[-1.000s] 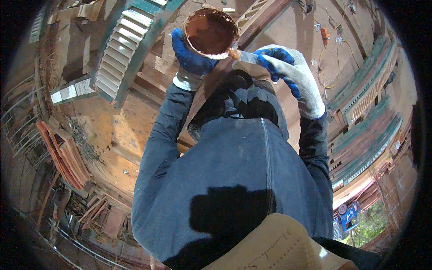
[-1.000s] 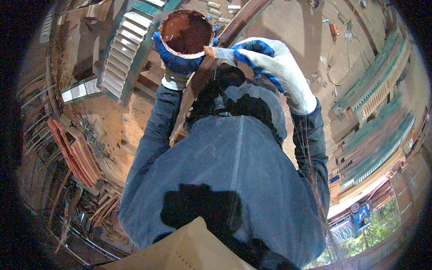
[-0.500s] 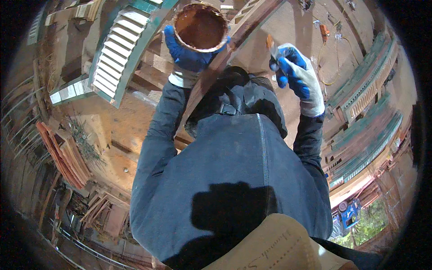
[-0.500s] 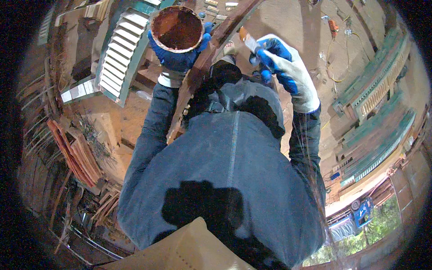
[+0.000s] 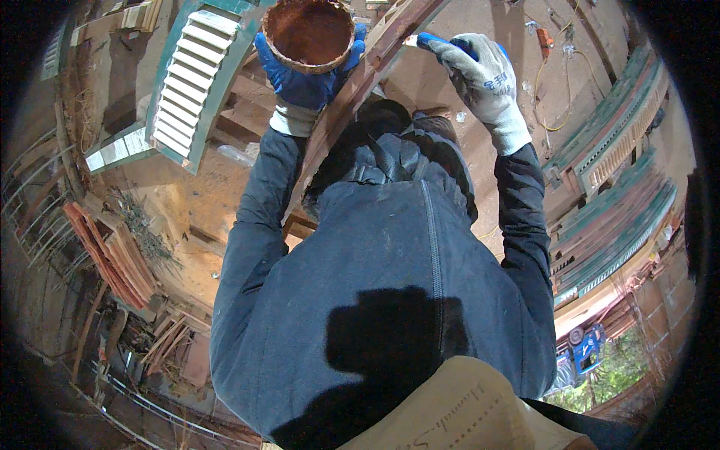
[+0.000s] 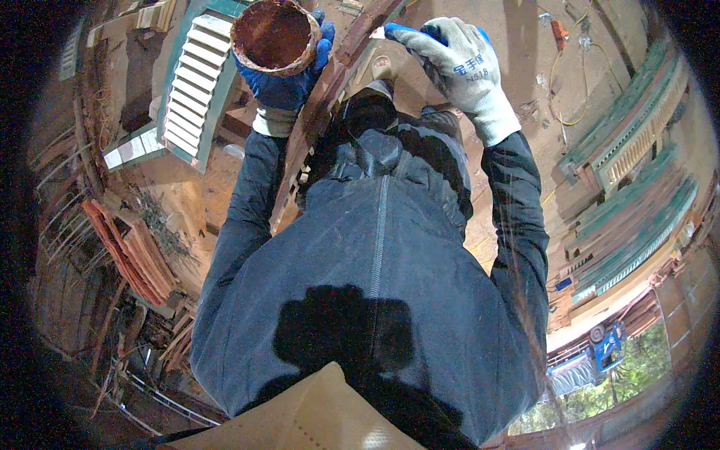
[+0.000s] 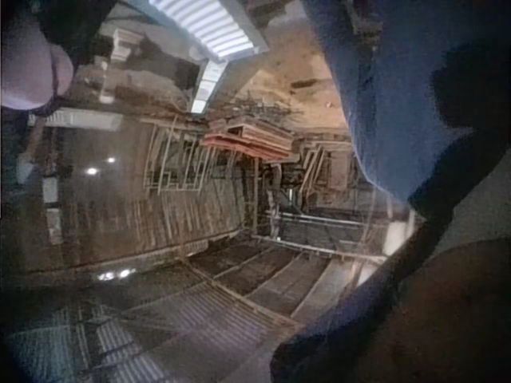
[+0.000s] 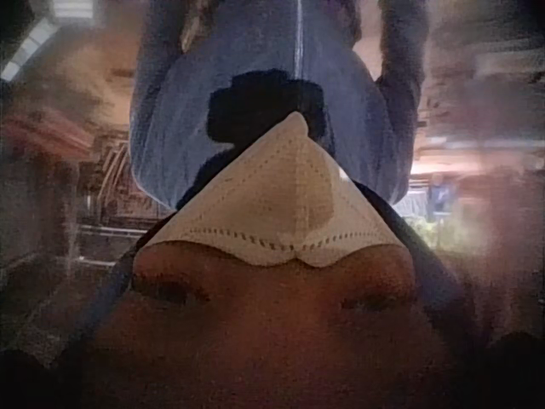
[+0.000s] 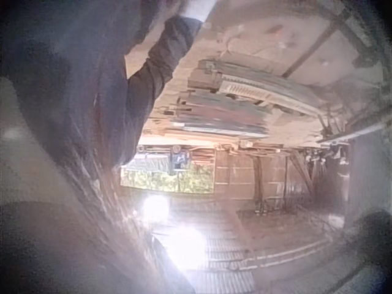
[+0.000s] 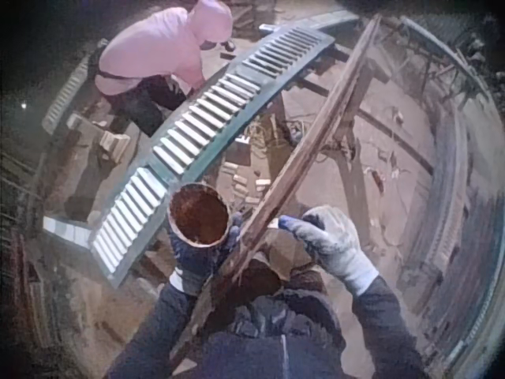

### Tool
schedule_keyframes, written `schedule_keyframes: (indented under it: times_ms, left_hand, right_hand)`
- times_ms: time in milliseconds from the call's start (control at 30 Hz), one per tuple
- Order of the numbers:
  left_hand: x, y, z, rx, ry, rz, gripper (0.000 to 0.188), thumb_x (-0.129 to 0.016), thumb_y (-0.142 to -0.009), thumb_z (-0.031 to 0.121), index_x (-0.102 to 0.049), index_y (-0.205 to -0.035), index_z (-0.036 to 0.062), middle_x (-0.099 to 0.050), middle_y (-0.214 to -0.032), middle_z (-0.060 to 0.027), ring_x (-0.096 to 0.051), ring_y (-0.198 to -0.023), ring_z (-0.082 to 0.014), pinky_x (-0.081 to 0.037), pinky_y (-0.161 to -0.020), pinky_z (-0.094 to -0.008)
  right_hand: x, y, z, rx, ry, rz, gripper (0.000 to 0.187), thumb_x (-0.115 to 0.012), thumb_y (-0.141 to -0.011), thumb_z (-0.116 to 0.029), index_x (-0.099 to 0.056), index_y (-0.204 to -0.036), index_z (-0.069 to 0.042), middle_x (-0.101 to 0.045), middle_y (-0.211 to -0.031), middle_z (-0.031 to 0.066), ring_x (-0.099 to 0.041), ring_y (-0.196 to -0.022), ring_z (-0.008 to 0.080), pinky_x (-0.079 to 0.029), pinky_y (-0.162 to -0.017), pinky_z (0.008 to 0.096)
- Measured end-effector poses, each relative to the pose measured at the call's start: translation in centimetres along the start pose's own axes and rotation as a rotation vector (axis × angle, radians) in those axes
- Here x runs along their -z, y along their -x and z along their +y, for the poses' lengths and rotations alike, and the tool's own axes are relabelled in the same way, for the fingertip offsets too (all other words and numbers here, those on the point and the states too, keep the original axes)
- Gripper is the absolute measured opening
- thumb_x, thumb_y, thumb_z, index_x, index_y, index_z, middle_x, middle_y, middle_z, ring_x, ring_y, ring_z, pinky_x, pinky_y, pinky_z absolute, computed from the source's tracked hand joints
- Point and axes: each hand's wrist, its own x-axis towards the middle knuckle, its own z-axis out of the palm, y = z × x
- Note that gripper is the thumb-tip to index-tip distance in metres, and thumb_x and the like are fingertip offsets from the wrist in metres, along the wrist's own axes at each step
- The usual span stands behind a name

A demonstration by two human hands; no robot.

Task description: The person applies a brown wood stain to a curved wooden slatted panel using a small brush. They repeatedly dip the brush into a small container and carefully coat the edges and surfaces of the panel.

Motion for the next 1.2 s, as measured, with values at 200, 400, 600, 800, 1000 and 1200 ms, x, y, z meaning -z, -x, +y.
schedule_keyframes:
  times_ms: [200,400,600,800,1000,1200]
  left_hand:
    - [-0.2,-0.1,0.0,0.029,0.019,-0.06,0.08,-0.09,-0.072,0.027,-0.048,-0.137,0.0038,-0.061,-0.127,-0.0146,-0.059,-0.119,-0.0285,-0.047,-0.103,-0.0427]
    - [0.1,-0.1,-0.9,0.052,0.07,-0.107,0.075,-0.089,-0.073,0.025,-0.051,-0.134,0.0044,-0.061,-0.127,-0.014,-0.06,-0.117,-0.0284,-0.048,-0.102,-0.0421]
    - [0.1,-1.1,1.1,0.04,0.12,-0.072,0.071,-0.088,-0.075,0.022,-0.052,-0.133,0.005,-0.061,-0.126,-0.0135,-0.06,-0.116,-0.0275,-0.051,-0.099,-0.0406]
    - [0.2,-0.1,1.0,0.203,0.111,-0.175,0.071,-0.089,-0.074,0.028,-0.054,-0.132,0.0061,-0.064,-0.122,-0.0132,-0.062,-0.114,-0.0295,-0.049,-0.098,-0.0425]
    - [0.1,-0.4,0.9,0.041,-0.081,-0.109,0.074,-0.09,-0.072,0.033,-0.054,-0.132,0.0076,-0.064,-0.121,-0.012,-0.063,-0.112,-0.0292,-0.049,-0.098,-0.0426]
    - [0.1,-0.1,0.7,0.06,-0.123,-0.087,0.077,-0.091,-0.071,0.037,-0.054,-0.132,0.0081,-0.065,-0.121,-0.0124,-0.063,-0.113,-0.0296,-0.05,-0.097,-0.0434]
  right_hand:
    - [0.3,-0.8,1.1,0.134,0.109,-0.014,0.044,-0.074,-0.076,-0.008,-0.068,-0.117,-0.023,-0.064,-0.096,0.0042,-0.064,-0.086,0.0255,-0.05,-0.071,0.0376]
    - [1.0,-1.2,1.9,0.196,0.181,-0.048,0.043,-0.075,-0.076,-0.009,-0.066,-0.116,-0.023,-0.065,-0.097,0.0041,-0.064,-0.086,0.0267,-0.05,-0.072,0.0391]
    - [2.1,-1.4,0.5,0.032,0.136,-0.049,0.035,-0.074,-0.079,-0.009,-0.069,-0.11,-0.022,-0.064,-0.094,0.0035,-0.064,-0.084,0.0249,-0.05,-0.07,0.0373]
    - [1.4,-1.5,-0.8,0.027,0.174,-0.084,0.032,-0.075,-0.079,-0.012,-0.069,-0.109,-0.022,-0.063,-0.094,0.0033,-0.063,-0.082,0.0245,-0.052,-0.07,0.0364]
    - [1.9,-1.6,-0.2,0.062,0.151,-0.099,0.029,-0.075,-0.078,-0.012,-0.068,-0.105,-0.02,-0.063,-0.094,0.0035,-0.064,-0.084,0.0253,-0.052,-0.071,0.0368]
    - [1.8,-1.4,0.2,0.065,0.149,-0.13,0.028,-0.075,-0.079,-0.012,-0.068,-0.104,-0.02,-0.063,-0.093,0.0043,-0.064,-0.084,0.0258,-0.051,-0.07,0.038]
